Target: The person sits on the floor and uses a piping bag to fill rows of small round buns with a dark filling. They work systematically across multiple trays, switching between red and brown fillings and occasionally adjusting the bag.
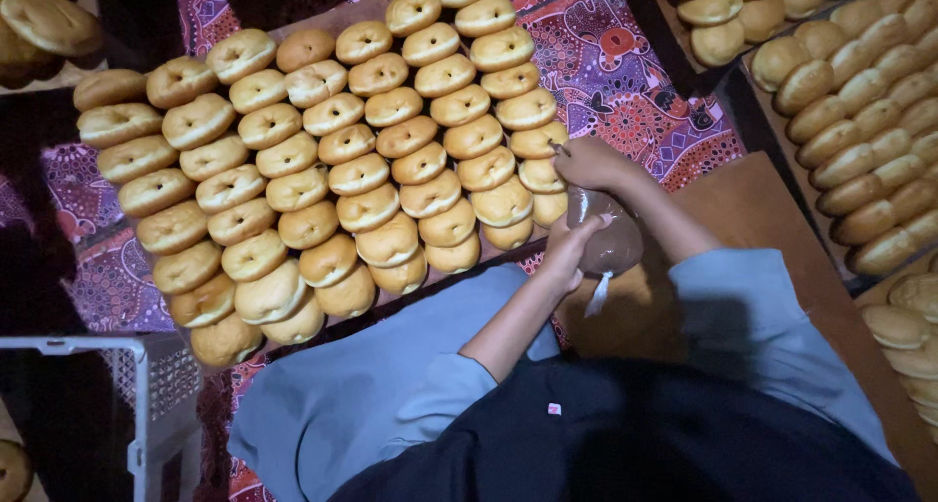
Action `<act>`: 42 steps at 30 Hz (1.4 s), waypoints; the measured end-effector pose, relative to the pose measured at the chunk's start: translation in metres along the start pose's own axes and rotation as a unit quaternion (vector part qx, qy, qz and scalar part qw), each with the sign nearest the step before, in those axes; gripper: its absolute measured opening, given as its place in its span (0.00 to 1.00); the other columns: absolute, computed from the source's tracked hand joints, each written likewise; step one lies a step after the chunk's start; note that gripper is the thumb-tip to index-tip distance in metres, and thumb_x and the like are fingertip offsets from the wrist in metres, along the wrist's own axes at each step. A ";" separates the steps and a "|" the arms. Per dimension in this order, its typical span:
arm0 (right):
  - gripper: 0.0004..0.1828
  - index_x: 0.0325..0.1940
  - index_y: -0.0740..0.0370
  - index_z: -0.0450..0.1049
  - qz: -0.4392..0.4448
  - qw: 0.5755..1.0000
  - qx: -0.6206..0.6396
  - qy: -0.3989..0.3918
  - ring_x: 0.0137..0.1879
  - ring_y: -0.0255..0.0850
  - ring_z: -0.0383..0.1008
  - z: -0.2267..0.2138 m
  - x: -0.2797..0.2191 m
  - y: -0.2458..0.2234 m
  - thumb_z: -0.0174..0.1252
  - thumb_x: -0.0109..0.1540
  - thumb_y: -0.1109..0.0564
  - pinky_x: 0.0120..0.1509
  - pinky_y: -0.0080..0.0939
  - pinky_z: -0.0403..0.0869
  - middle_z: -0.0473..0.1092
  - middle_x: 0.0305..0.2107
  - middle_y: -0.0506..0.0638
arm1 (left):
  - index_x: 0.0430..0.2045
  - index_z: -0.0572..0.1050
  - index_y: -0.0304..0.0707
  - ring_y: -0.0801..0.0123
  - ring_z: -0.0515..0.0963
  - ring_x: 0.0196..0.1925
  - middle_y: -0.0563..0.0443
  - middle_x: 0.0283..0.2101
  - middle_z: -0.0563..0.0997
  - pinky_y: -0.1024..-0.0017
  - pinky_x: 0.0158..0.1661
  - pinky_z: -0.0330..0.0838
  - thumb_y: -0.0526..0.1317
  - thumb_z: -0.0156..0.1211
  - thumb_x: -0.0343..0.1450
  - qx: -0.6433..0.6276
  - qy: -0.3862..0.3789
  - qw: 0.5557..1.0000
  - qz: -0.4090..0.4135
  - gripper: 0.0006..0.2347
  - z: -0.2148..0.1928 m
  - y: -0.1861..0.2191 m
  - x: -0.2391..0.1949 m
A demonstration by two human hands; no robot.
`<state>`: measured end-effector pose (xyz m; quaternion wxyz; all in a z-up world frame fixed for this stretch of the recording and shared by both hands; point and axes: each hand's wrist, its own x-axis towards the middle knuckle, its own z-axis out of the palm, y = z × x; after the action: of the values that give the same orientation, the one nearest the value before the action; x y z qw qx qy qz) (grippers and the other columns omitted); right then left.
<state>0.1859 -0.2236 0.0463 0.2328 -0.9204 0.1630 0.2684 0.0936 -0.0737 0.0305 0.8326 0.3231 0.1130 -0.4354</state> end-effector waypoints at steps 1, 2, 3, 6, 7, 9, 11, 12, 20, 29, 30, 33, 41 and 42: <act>0.20 0.41 0.68 0.78 0.022 0.999 0.018 -0.016 0.44 0.60 0.80 -0.005 -0.006 0.000 0.55 0.58 0.48 0.52 0.57 0.76 0.76 0.35 0.68 | 0.48 0.74 0.29 0.63 0.83 0.43 0.44 0.43 0.81 0.65 0.46 0.79 0.33 0.64 0.67 -0.007 -0.001 1.000 -0.002 0.16 0.001 -0.002 -0.001; 0.20 0.43 0.67 0.76 0.015 1.000 0.013 -0.019 0.44 0.59 0.80 -0.009 -0.010 -0.001 0.57 0.57 0.48 0.52 0.56 0.75 0.76 0.36 0.67 | 0.48 0.74 0.29 0.63 0.83 0.43 0.44 0.43 0.81 0.64 0.45 0.80 0.33 0.64 0.67 -0.022 -0.004 1.000 -0.012 0.15 0.002 -0.003 -0.001; 0.22 0.46 0.67 0.75 0.009 1.000 0.008 -0.022 0.45 0.59 0.79 -0.013 -0.013 -0.003 0.59 0.56 0.48 0.52 0.56 0.75 0.76 0.37 0.66 | 0.47 0.74 0.29 0.62 0.83 0.42 0.44 0.43 0.81 0.63 0.45 0.80 0.33 0.64 0.67 -0.037 -0.007 0.999 -0.021 0.15 0.003 -0.004 -0.002; 0.26 0.54 0.66 0.70 -0.020 0.999 0.024 0.002 0.46 0.60 0.78 -0.020 -0.023 -0.008 0.60 0.56 0.49 0.53 0.55 0.75 0.75 0.40 0.66 | 0.47 0.75 0.29 0.63 0.83 0.42 0.44 0.43 0.81 0.63 0.44 0.81 0.33 0.63 0.67 -0.049 -0.007 0.999 -0.021 0.14 0.007 -0.003 -0.006; 0.27 0.56 0.66 0.69 -0.032 0.999 0.035 0.015 0.47 0.60 0.78 -0.021 -0.026 -0.009 0.59 0.56 0.50 0.53 0.56 0.74 0.75 0.40 0.66 | 0.47 0.75 0.30 0.64 0.83 0.42 0.44 0.43 0.81 0.63 0.44 0.81 0.33 0.63 0.67 -0.047 -0.005 0.999 -0.016 0.14 0.009 -0.003 -0.006; 0.27 0.55 0.67 0.69 -0.041 0.998 0.028 0.046 0.47 0.61 0.78 -0.023 -0.029 -0.013 0.61 0.57 0.49 0.53 0.56 0.74 0.75 0.41 0.67 | 0.47 0.75 0.29 0.63 0.83 0.42 0.44 0.43 0.81 0.63 0.44 0.80 0.33 0.64 0.68 -0.039 -0.009 0.999 -0.018 0.14 0.013 -0.001 -0.007; 0.27 0.55 0.66 0.69 -0.041 0.997 0.025 0.054 0.49 0.62 0.78 -0.024 -0.032 -0.015 0.62 0.58 0.47 0.54 0.56 0.74 0.75 0.41 0.68 | 0.48 0.74 0.29 0.63 0.83 0.42 0.44 0.43 0.81 0.63 0.44 0.80 0.34 0.65 0.68 -0.032 -0.016 0.999 -0.016 0.15 0.016 0.000 -0.009; 0.28 0.56 0.65 0.70 -0.038 0.998 0.024 0.048 0.49 0.63 0.78 -0.025 -0.032 -0.015 0.62 0.58 0.46 0.55 0.56 0.74 0.76 0.42 0.68 | 0.48 0.74 0.29 0.63 0.83 0.42 0.44 0.43 0.81 0.63 0.44 0.80 0.34 0.65 0.68 -0.029 -0.021 0.999 -0.012 0.15 0.017 0.000 -0.010; 0.32 0.63 0.62 0.69 -0.052 0.997 0.029 0.045 0.53 0.64 0.77 -0.020 -0.022 -0.013 0.60 0.60 0.44 0.59 0.57 0.74 0.75 0.47 0.69 | 0.50 0.73 0.30 0.65 0.82 0.44 0.46 0.45 0.81 0.66 0.47 0.78 0.34 0.64 0.69 -0.011 -0.046 0.999 0.017 0.15 0.017 0.002 -0.004; 0.29 0.58 0.62 0.74 -0.054 0.998 -0.021 -0.006 0.49 0.60 0.79 -0.037 0.026 -0.004 0.61 0.60 0.42 0.56 0.56 0.74 0.77 0.44 0.66 | 0.53 0.70 0.30 0.63 0.82 0.46 0.45 0.47 0.79 0.63 0.47 0.79 0.33 0.64 0.71 -0.074 -0.059 0.995 0.040 0.17 0.033 0.016 0.015; 0.28 0.58 0.61 0.73 -0.045 0.999 -0.006 -0.025 0.48 0.58 0.80 -0.039 0.032 -0.003 0.60 0.59 0.43 0.55 0.55 0.75 0.78 0.42 0.65 | 0.55 0.69 0.31 0.63 0.82 0.47 0.45 0.48 0.78 0.62 0.48 0.79 0.33 0.64 0.71 -0.079 -0.061 0.994 0.036 0.18 0.034 0.018 0.016; 0.27 0.57 0.61 0.75 -0.024 0.997 -0.026 -0.072 0.46 0.56 0.81 -0.042 0.050 0.002 0.59 0.61 0.41 0.54 0.53 0.76 0.79 0.39 0.64 | 0.58 0.66 0.33 0.62 0.81 0.50 0.45 0.51 0.77 0.60 0.50 0.80 0.34 0.63 0.71 -0.098 -0.079 0.992 0.020 0.21 0.032 0.026 0.025; 0.31 0.60 0.60 0.71 -0.085 0.989 -0.046 -0.112 0.48 0.56 0.80 -0.039 0.093 0.004 0.59 0.61 0.38 0.55 0.54 0.75 0.78 0.42 0.64 | 0.61 0.64 0.29 0.55 0.80 0.49 0.39 0.52 0.76 0.58 0.46 0.77 0.34 0.61 0.75 -0.107 -0.088 0.990 0.022 0.20 0.022 0.036 0.050; 0.31 0.60 0.60 0.72 -0.079 0.988 -0.056 -0.120 0.48 0.56 0.80 -0.039 0.095 0.004 0.57 0.61 0.38 0.55 0.54 0.75 0.78 0.42 0.64 | 0.62 0.64 0.27 0.54 0.79 0.48 0.38 0.52 0.76 0.58 0.43 0.74 0.34 0.61 0.77 -0.096 -0.087 0.991 0.025 0.20 0.022 0.037 0.051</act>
<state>0.2769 -0.2637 0.0200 0.2193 -0.9033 0.0455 0.3660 0.1513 -0.1055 0.0395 0.8770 0.2049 0.0733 -0.4284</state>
